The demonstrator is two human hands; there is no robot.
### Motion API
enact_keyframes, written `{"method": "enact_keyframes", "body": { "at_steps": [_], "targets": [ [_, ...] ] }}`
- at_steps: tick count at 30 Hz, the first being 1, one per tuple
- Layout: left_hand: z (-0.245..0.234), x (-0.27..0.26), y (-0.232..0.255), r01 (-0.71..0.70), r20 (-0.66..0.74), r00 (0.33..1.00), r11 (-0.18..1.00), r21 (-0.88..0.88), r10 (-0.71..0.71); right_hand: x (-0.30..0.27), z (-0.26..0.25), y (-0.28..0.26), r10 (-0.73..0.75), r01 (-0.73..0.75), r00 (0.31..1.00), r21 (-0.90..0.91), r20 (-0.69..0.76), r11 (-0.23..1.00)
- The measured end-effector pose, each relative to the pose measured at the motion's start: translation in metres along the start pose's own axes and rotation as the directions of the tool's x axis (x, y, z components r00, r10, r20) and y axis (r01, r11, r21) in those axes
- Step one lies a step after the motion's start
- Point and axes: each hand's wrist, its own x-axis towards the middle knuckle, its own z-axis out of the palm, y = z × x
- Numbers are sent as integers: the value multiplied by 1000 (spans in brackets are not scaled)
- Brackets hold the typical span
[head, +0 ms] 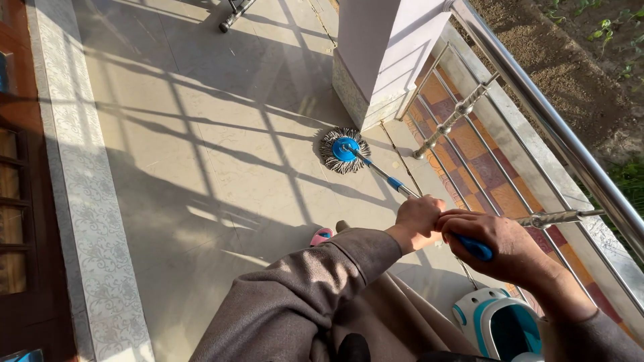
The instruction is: The person mops a tiled balcony floor using a blue spin mop. They move the mop back and forth across the surface, occasionally dipping it into a spin bucket to wring it out, and continue mopping around a stationary exercise bike.
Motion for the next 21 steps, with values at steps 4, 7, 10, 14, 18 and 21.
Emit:
{"method": "enact_keyframes", "body": {
  "at_steps": [4,7,10,14,18,21],
  "targets": [
    [-2,-48,85,-200,29,979,980,21,200,-90,-5,-14,193,-187,979,-92,66,978],
    [28,-50,110,-178,70,979,973,-149,190,-126,9,6,232,-227,971,-89,49,970],
    [75,-28,106,-206,52,978,977,48,203,-130,31,40,161,-166,985,-105,-55,981],
    [97,2,100,-108,-6,994,994,-30,107,-123,45,67,41,-33,960,31,-276,999],
    [106,32,98,-306,-72,949,951,40,308,-132,32,89,68,-19,943,151,-325,988],
    [79,40,97,-236,-37,971,931,-280,235,-143,2,90,176,-139,952,161,-249,977]
  ]
}}
